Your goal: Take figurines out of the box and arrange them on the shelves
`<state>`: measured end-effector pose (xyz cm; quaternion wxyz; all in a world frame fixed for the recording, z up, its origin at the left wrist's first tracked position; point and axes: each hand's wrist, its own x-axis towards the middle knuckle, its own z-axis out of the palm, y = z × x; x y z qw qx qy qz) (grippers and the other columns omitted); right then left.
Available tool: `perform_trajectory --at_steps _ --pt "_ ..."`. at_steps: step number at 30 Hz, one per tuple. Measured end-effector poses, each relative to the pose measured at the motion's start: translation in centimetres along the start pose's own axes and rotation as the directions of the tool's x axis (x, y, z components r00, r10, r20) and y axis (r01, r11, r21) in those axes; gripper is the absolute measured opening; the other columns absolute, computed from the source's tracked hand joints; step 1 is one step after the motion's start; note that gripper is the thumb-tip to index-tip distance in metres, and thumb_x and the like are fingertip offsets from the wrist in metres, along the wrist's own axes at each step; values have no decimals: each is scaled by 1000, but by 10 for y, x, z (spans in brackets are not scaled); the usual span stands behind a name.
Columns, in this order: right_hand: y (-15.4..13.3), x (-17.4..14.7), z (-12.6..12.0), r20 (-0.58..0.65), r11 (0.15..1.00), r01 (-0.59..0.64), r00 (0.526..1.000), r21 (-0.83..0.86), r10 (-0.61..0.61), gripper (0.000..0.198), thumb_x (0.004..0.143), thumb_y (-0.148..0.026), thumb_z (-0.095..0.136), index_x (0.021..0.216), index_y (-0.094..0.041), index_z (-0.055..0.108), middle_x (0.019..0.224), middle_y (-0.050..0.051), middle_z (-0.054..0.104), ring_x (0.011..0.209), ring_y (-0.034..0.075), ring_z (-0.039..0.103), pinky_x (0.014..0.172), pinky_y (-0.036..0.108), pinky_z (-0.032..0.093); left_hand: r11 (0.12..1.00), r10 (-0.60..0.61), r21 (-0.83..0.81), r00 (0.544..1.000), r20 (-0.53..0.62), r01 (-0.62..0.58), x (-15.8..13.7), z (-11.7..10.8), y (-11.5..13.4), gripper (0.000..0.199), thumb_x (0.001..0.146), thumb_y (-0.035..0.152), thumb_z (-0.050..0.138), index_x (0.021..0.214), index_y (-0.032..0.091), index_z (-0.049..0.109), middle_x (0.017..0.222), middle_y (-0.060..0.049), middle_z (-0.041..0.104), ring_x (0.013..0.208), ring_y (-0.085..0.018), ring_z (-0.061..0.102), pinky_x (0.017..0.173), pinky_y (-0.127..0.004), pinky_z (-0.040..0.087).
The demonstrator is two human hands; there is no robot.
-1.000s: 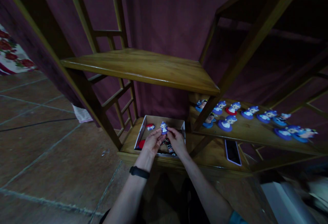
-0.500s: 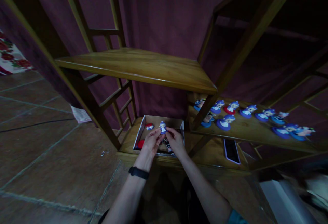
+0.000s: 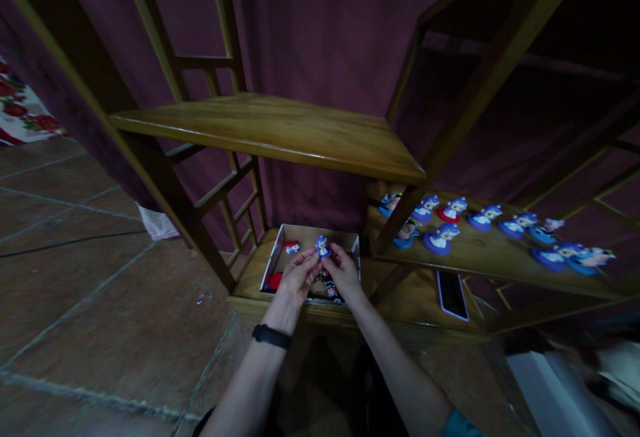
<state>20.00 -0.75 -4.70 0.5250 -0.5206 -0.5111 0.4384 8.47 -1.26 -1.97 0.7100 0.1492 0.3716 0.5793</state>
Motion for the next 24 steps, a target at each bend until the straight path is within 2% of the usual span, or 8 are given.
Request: perform_trajectory --at_steps 5,14,24 --pt "-6 -1 -1 13 993 -13 1000 116 12 38 72 -31 61 109 -22 59 101 2 67 93 18 62 86 34 48 1000 -7 -24 999 41 8 1 -2 -2 20 71 -3 59 85 9 64 79 -7 68 67 -10 64 67 -20 53" --pt "-7 -2 -1 17 989 -15 1000 149 13 42 70 -33 62 109 -20 58 102 4 67 92 18 62 87 34 47 998 -20 -51 998 61 23 1 -1 1 17 75 -1 54 87 8 64 76 -8 67 64 -10 62 65 -20 52" --pt "-1 1 -1 18 998 40 999 50 -41 30 72 -32 59 99 -20 62 96 3 67 86 17 61 82 32 48 998 -38 -55 997 72 42 5 -5 1 17 79 9 52 92 11 62 85 -10 67 71 -14 63 69 -27 53"
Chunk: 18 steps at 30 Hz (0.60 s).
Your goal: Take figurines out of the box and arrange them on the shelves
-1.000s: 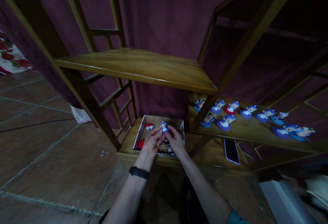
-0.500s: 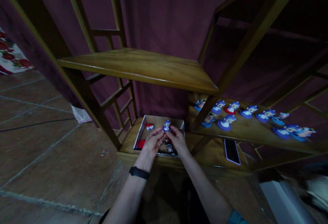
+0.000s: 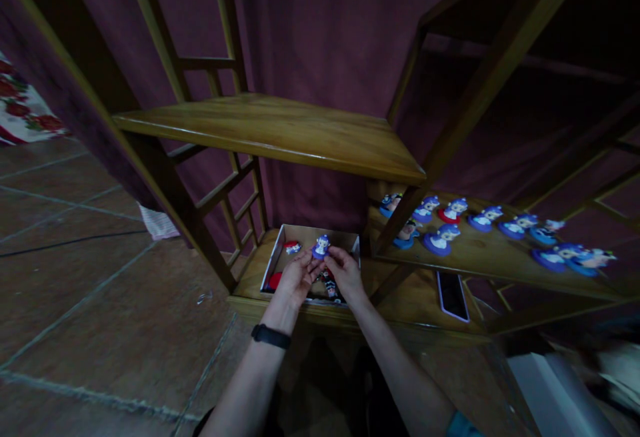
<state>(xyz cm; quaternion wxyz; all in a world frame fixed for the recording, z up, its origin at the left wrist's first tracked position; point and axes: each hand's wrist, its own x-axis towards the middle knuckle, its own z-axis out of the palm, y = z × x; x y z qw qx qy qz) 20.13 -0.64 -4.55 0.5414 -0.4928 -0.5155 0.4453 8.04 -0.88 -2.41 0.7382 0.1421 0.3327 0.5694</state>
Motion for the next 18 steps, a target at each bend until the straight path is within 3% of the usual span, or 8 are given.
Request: perform_trajectory --at_steps 10,18 --pt "-7 -3 1 -2 1000 23 1000 -13 -23 31 69 -27 60 99 -20 61 90 3 66 81 16 61 77 29 49 993 -99 -73 992 -78 93 1 1 0 13 84 18 47 83 12 58 75 -10 64 65 -15 63 64 -28 53" --pt "-6 -4 2 -5 999 27 1000 -22 -27 32 69 -27 60 101 -21 60 85 1 63 78 15 60 74 28 49 991 -121 -63 992 -48 118 2 0 0 17 86 21 42 81 12 56 72 -9 63 63 -14 62 60 -25 52"
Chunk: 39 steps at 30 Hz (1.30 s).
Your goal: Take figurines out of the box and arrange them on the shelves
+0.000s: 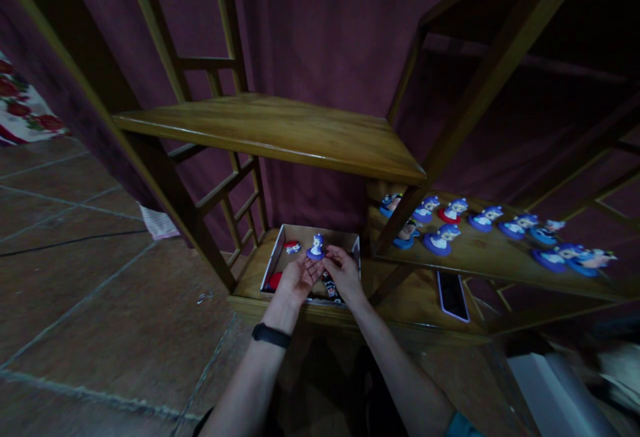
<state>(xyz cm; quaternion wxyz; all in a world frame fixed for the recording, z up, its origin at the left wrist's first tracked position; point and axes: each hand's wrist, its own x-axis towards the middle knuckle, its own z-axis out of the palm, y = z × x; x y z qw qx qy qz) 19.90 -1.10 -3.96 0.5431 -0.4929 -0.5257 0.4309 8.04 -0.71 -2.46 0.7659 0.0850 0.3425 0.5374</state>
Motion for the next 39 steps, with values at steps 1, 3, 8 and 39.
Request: perform_trajectory --at_steps 1,3,8,39 --pt "0 0 0 -3 1000 6 1000 -3 -6 32 69 -27 60 101 -21 60 84 1 63 78 15 60 74 27 49 1000 -1 -6 1000 -2 1 0 0 0 17 86 21 43 80 12 56 71 -9 63 62 -13 62 60 -25 52" --pt "1 0 1 -10 1000 14 1000 -14 -14 32 69 -28 60 101 -22 60 82 0 63 77 14 60 73 27 49 1000 -7 -14 1000 -7 7 0 0 -1 17 86 21 43 80 12 56 70 -8 62 60 -13 61 58 -25 52" --pt "1 1 0 -14 999 11 1000 -39 -12 33 69 -27 60 102 -21 60 79 0 62 73 14 59 72 27 49 1000 -17 1 1000 -21 17 0 1 -1 20 87 24 42 80 12 56 70 -8 63 60 -13 61 57 -25 52" --pt "-2 2 -5 -57 1000 -9 998 -19 8 34 73 -37 59 104 -22 62 101 4 65 89 18 59 82 31 47 979 172 -138 969 176 -148 -4 6 -5 30 75 0 54 102 11 62 90 -9 68 76 -13 65 73 -23 53"
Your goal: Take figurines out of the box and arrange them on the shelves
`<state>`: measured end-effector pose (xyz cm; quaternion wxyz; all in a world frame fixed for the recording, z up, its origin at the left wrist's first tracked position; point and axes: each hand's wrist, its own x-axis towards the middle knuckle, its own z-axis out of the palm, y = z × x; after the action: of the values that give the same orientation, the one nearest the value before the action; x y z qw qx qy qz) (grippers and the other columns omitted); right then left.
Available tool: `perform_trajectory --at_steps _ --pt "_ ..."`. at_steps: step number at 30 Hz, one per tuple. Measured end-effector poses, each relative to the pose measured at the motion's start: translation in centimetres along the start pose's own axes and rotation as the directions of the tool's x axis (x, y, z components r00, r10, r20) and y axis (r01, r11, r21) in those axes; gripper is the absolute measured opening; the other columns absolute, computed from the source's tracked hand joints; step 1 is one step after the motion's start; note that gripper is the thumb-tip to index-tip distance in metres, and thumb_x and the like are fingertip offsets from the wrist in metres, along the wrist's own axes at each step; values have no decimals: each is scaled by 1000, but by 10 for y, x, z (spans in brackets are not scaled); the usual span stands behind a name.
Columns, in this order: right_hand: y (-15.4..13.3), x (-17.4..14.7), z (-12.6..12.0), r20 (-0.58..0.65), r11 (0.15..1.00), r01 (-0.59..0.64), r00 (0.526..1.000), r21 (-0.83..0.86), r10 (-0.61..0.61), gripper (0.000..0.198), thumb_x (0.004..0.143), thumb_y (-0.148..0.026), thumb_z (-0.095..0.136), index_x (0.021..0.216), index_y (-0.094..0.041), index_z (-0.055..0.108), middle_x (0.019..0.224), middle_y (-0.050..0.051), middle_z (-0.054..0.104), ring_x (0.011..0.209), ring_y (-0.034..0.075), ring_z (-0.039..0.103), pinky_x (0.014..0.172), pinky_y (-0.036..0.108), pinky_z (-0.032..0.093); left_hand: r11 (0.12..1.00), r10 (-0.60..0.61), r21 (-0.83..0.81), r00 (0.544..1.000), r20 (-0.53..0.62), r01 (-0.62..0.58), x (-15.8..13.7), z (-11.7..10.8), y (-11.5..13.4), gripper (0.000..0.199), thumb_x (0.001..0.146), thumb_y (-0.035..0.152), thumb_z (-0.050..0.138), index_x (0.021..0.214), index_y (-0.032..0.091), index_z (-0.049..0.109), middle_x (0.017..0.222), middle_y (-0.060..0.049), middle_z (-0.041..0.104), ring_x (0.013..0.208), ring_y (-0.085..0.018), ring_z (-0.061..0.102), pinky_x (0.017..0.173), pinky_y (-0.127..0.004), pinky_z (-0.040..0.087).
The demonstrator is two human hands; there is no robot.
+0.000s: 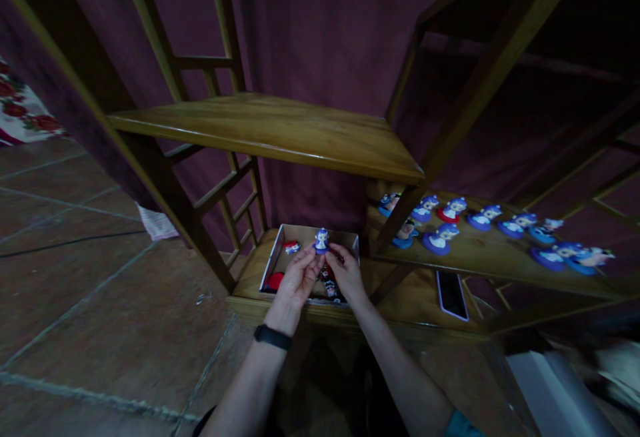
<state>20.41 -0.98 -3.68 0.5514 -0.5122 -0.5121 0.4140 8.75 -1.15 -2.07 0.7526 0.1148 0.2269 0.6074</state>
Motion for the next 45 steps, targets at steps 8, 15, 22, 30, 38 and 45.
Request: perform_trajectory --at_steps 8,15,22,30,38,45 --pt "-5 -2 2 44 998 -50 998 47 48 46 70 -40 62 112 -21 57 96 4 66 83 18 61 77 31 48 994 54 92 998 39 -57 1 -4 -5 38 70 0 61 105 14 62 94 -8 69 83 -13 64 80 -24 49" --pt "-8 -3 1 34 998 -42 999 53 41 45 70 -38 63 111 -21 57 98 4 66 89 19 60 83 34 47 995 51 87 998 30 -53 0 0 -5 28 71 2 61 97 12 65 94 -9 69 84 -14 64 81 -25 49" --pt "-13 -2 -2 71 998 48 996 39 -50 38 72 -38 61 106 -22 61 107 4 60 97 19 57 87 32 44 999 -9 48 1000 4 9 1 -4 -3 17 75 10 59 91 12 64 91 -9 69 84 -16 64 81 -30 51" --pt "-19 -1 -7 100 995 103 990 11 -104 36 74 -38 57 107 -23 62 115 4 54 109 20 50 98 32 36 996 -80 24 996 -29 80 -1 -3 -2 10 76 10 58 85 12 63 88 -10 68 81 -16 65 78 -31 52" --pt "-19 -3 -2 113 993 -20 994 116 7 44 71 -37 61 113 -22 57 104 3 64 96 19 59 88 32 44 997 -3 75 999 46 0 -2 0 -3 22 74 4 58 93 13 63 86 -6 69 77 -12 65 79 -26 51" --pt "-19 -3 -1 118 993 -37 993 112 23 43 71 -36 61 111 -22 57 102 2 65 95 19 59 87 33 45 994 5 105 1000 25 -7 -1 -3 -4 27 71 5 62 96 15 62 89 -6 69 79 -13 65 80 -28 50"
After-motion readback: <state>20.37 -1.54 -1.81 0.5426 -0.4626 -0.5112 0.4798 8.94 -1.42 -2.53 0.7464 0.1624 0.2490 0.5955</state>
